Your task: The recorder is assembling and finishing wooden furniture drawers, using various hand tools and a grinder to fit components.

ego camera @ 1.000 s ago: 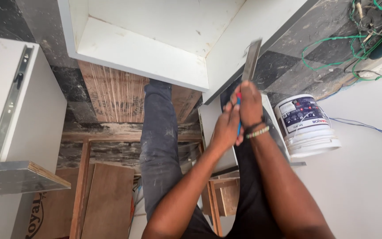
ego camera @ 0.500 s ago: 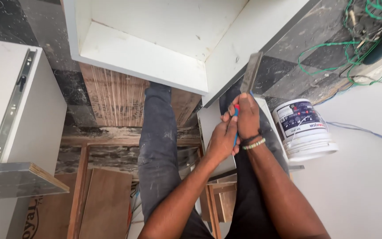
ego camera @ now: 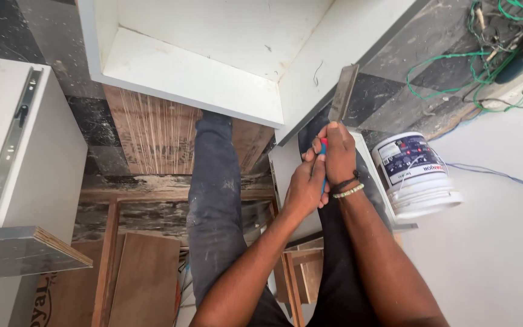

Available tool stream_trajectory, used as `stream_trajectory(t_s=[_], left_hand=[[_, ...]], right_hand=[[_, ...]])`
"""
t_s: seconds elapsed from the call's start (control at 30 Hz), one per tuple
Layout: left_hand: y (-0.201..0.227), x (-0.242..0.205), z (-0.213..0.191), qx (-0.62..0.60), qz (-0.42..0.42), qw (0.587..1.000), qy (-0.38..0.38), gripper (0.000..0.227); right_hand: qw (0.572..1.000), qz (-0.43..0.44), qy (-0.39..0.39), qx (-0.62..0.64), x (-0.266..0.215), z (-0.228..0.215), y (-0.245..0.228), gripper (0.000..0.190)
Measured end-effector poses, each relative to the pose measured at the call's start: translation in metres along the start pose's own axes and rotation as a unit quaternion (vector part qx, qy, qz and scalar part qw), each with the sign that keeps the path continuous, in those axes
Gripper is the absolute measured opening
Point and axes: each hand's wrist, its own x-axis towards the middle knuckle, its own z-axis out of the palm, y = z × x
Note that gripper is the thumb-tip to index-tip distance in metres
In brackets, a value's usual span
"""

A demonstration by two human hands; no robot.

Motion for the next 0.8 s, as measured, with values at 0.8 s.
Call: stream_trajectory(t_s=[0.8], left_hand=[[0.014, -0.004, 0.013, 0.004, -0.009, 1.000, 0.008, 0.046]], right_hand=[[1.000, 0.015, -0.005, -0.007, 0.003, -0.008, -0.008, 0.033]])
